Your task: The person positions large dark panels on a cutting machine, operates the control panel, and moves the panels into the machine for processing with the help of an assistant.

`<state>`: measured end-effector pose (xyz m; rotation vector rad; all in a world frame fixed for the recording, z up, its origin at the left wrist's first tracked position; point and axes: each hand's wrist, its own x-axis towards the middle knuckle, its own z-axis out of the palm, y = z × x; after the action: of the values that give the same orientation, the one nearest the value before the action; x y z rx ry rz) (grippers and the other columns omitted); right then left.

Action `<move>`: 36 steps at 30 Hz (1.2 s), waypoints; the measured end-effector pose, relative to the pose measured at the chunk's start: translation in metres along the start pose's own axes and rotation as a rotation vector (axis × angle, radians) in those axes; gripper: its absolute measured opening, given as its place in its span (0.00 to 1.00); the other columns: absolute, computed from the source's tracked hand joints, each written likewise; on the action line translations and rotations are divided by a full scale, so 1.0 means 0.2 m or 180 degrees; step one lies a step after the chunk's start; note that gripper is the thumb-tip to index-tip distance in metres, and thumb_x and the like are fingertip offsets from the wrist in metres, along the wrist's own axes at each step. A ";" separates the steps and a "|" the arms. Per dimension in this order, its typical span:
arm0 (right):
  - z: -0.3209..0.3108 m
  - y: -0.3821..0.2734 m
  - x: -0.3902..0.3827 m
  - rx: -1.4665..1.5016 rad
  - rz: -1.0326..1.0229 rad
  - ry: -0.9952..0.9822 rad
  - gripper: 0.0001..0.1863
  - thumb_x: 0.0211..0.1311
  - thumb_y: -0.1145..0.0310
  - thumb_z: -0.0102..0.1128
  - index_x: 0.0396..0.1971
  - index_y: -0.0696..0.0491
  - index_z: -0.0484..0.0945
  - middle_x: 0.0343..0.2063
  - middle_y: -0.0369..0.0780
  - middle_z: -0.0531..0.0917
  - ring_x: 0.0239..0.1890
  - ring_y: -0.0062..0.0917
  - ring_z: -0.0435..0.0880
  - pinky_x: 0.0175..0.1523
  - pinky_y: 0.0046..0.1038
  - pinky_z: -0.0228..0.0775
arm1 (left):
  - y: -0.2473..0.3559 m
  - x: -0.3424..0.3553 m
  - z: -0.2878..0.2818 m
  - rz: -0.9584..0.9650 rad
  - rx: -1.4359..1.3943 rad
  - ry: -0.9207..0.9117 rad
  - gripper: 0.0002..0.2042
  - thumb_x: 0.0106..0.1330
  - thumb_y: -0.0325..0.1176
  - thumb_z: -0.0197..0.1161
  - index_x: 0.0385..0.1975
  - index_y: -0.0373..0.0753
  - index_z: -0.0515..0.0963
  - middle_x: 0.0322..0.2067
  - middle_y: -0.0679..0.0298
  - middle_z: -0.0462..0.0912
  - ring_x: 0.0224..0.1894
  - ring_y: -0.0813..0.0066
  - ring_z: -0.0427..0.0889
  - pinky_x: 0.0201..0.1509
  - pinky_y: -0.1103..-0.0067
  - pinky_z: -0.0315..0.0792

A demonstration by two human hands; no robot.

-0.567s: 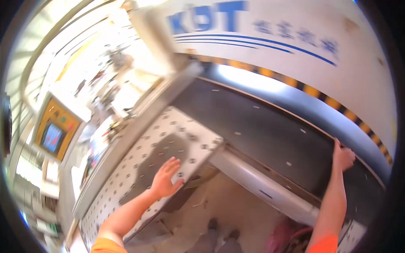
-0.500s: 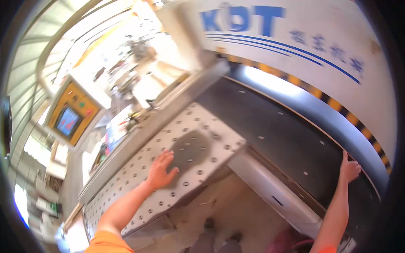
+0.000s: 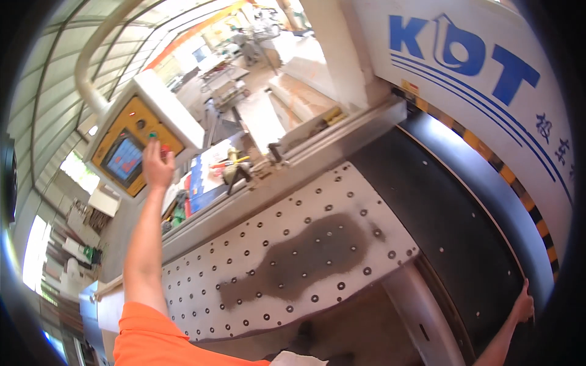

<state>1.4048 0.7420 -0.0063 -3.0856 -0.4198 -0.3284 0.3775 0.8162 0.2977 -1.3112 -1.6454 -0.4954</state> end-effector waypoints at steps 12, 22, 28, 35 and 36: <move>-0.15 -0.09 -0.14 0.0377 0.0063 0.0248 0.50 0.48 0.26 0.62 0.43 0.68 0.82 0.54 0.60 0.77 0.61 0.52 0.73 0.63 0.54 0.65 | -0.11 -0.05 0.10 0.0369 0.0134 -0.0147 0.24 0.69 0.34 0.57 0.62 0.28 0.69 0.66 0.49 0.69 0.67 0.49 0.65 0.69 0.64 0.62; -0.09 -0.07 -0.12 0.0647 0.0256 -0.0186 0.58 0.48 0.24 0.61 0.55 0.71 0.74 0.68 0.63 0.60 0.73 0.55 0.53 0.75 0.53 0.45 | 1.29 -1.09 -0.23 0.2249 -0.3055 -0.1625 0.20 0.57 0.36 0.67 0.49 0.36 0.77 0.60 0.48 0.74 0.63 0.45 0.71 0.65 0.57 0.64; -0.09 -0.08 -0.12 0.0885 0.0297 -0.0199 0.62 0.45 0.26 0.64 0.60 0.74 0.68 0.69 0.61 0.58 0.75 0.52 0.49 0.77 0.49 0.40 | 1.75 -1.36 -0.48 0.2433 -0.3746 -0.2604 0.23 0.53 0.38 0.69 0.48 0.34 0.78 0.60 0.48 0.74 0.64 0.43 0.69 0.64 0.56 0.65; -0.06 -0.08 -0.11 0.0886 0.0295 -0.0109 0.65 0.44 0.25 0.64 0.60 0.76 0.65 0.68 0.62 0.59 0.74 0.52 0.51 0.76 0.49 0.42 | 1.96 -1.35 -0.50 0.2329 -0.3447 -0.2680 0.23 0.53 0.37 0.68 0.48 0.33 0.78 0.64 0.46 0.69 0.67 0.41 0.64 0.66 0.55 0.61; -0.07 -0.08 -0.11 0.0874 0.0324 -0.0109 0.65 0.44 0.25 0.65 0.60 0.76 0.65 0.68 0.62 0.59 0.74 0.52 0.51 0.76 0.49 0.42 | 1.96 -1.35 -0.50 0.2322 -0.3453 -0.2701 0.23 0.53 0.37 0.68 0.49 0.33 0.78 0.65 0.46 0.68 0.67 0.41 0.64 0.66 0.55 0.60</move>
<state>1.3773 0.7508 0.0021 -2.8341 -0.2801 -0.1970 0.7706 0.7314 0.0249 -3.0921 -1.3021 -0.3836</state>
